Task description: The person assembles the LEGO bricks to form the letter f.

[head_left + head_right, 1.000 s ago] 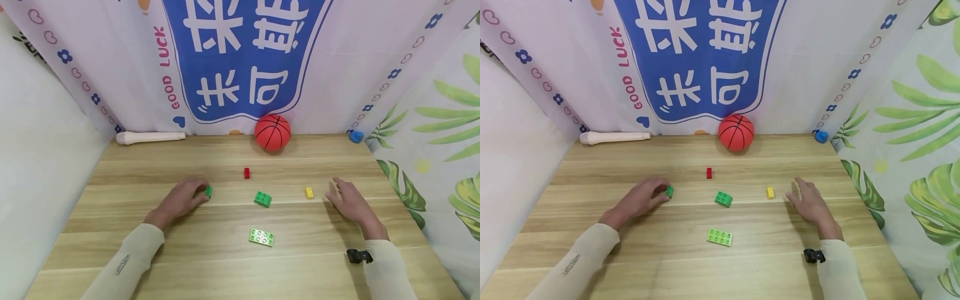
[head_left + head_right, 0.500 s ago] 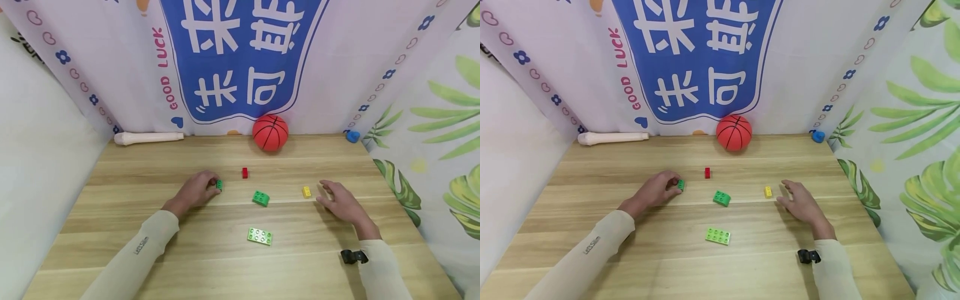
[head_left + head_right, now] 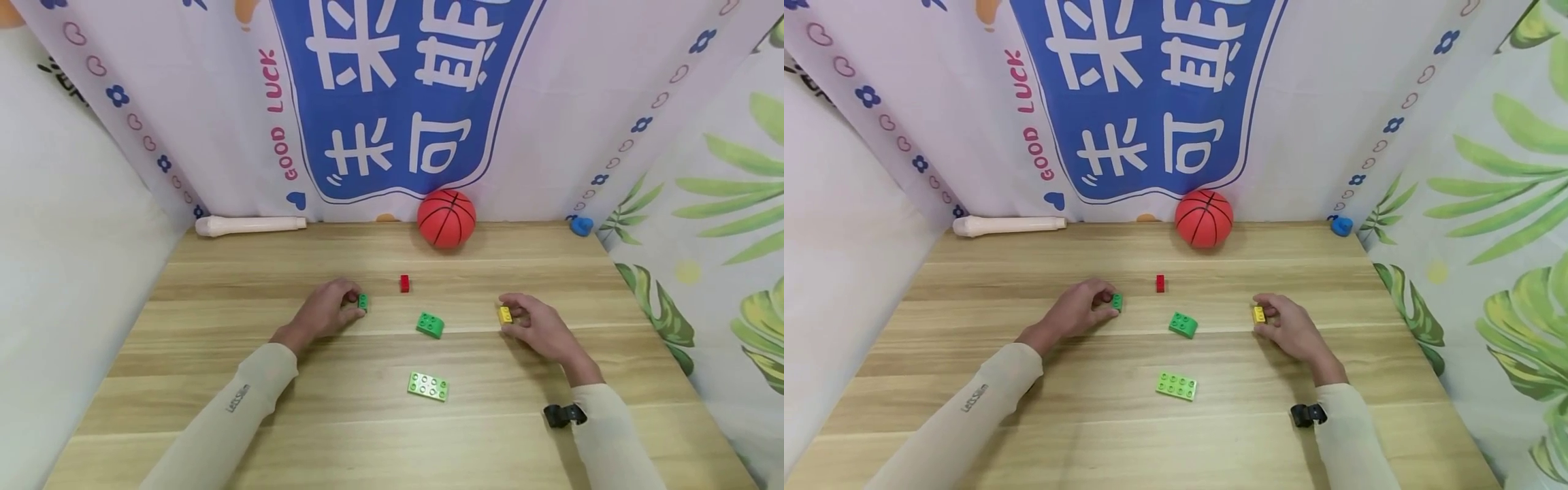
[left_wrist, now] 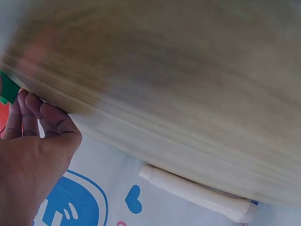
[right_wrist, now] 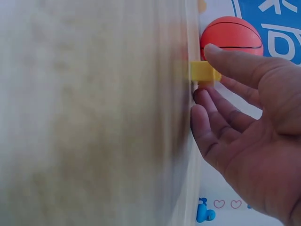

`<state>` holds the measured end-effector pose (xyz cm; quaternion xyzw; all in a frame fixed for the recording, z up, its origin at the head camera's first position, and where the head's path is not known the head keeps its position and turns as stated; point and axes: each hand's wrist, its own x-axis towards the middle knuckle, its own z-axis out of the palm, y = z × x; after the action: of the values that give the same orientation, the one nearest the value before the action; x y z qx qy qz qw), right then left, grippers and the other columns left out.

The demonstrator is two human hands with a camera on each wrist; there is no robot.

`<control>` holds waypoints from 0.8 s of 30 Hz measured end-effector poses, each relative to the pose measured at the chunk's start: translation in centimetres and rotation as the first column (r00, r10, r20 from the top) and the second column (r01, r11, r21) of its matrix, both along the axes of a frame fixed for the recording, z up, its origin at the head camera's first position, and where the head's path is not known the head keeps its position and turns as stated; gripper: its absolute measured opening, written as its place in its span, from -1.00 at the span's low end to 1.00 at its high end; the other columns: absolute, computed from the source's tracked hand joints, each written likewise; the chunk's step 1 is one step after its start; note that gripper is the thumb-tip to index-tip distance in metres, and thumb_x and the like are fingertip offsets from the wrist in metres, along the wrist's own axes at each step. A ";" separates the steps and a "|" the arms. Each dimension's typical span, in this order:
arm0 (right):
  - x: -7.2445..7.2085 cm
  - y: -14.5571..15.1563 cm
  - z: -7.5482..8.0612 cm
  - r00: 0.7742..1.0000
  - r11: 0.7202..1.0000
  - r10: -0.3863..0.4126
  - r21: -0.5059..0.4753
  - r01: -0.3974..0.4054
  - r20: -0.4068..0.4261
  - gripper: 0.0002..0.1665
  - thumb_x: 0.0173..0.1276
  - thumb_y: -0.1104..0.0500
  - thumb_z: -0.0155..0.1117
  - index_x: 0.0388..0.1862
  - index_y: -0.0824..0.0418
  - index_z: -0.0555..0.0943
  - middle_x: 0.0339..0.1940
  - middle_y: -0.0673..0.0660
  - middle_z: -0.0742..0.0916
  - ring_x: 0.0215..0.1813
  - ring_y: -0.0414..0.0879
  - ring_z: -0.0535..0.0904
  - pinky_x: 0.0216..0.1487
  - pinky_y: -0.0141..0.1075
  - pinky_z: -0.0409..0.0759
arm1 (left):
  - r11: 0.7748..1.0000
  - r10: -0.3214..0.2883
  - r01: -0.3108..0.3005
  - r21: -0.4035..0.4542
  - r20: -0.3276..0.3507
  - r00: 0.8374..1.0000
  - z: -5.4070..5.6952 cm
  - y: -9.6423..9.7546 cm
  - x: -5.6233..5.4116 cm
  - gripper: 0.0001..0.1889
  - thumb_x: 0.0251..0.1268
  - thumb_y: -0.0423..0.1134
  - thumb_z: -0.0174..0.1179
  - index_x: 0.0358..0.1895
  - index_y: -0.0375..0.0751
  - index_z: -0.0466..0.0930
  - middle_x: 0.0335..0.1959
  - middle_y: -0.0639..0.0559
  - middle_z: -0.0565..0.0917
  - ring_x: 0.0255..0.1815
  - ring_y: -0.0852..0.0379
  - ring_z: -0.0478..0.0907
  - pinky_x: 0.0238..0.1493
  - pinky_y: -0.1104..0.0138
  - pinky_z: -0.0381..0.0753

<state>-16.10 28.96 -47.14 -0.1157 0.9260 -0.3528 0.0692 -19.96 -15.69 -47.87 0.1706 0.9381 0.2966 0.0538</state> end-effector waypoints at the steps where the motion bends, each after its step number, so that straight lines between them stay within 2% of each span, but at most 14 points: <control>1: 0.0 -0.1 -0.1 1.000 1.000 -0.009 0.011 0.009 -0.003 -0.38 0.46 0.25 0.50 0.45 0.30 0.55 0.21 0.34 0.73 0.15 0.17 0.71 0.12 -0.07 0.74 | 1.000 0.000 0.000 0.004 0.002 1.000 0.0 0.0 0.0 -0.62 0.41 -0.16 0.48 0.17 -0.26 0.70 0.00 -0.06 0.73 0.02 0.00 0.65 0.18 0.06 0.69; 3: -0.1 -0.2 -0.1 1.000 0.999 -0.025 0.029 0.025 -0.004 -0.46 0.45 0.28 0.49 0.36 0.28 0.61 0.12 0.30 0.76 0.06 0.09 0.71 0.03 -0.19 0.72 | 1.000 -0.002 0.002 0.008 0.004 1.000 0.0 0.1 0.0 -0.62 0.41 -0.15 0.49 0.17 -0.26 0.71 -0.01 -0.05 0.73 0.01 0.01 0.65 0.17 0.07 0.70; 6: -0.1 -0.3 -0.1 0.999 0.998 -0.041 0.044 0.041 0.000 -0.54 0.45 0.29 0.48 0.29 0.27 0.65 0.05 0.27 0.76 0.00 0.04 0.71 -0.02 -0.24 0.70 | 1.000 0.000 -0.001 0.006 0.005 1.000 -0.1 0.1 0.0 -0.62 0.40 -0.15 0.49 0.16 -0.25 0.71 -0.02 -0.04 0.72 0.00 0.02 0.64 0.15 0.09 0.69; 12: 0.0 -0.4 0.1 0.999 0.998 -0.046 0.052 0.046 0.007 -0.57 0.46 0.30 0.47 0.27 0.26 0.65 0.06 0.29 0.77 0.04 0.09 0.73 0.04 -0.10 0.74 | 1.000 0.005 -0.005 0.007 0.004 1.000 -0.1 -0.1 -0.1 -0.63 0.39 -0.15 0.50 0.14 -0.25 0.71 -0.05 -0.05 0.73 -0.03 0.02 0.64 0.13 0.09 0.69; 24: 0.1 -0.6 0.2 0.997 0.996 -0.072 0.050 0.071 0.033 -0.57 0.44 0.34 0.47 0.24 0.32 0.62 0.12 0.34 0.75 0.14 0.20 0.74 0.15 -0.01 0.77 | 1.000 0.009 -0.010 0.023 0.020 1.000 0.1 -0.2 -0.1 -0.62 0.37 -0.15 0.52 0.13 -0.26 0.73 -0.04 -0.06 0.73 -0.03 0.02 0.64 0.13 0.10 0.69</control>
<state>-16.05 28.34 -46.94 -0.0745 0.9365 -0.3341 0.0757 -20.04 -15.94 -47.74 0.1639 0.9347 0.3096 0.0599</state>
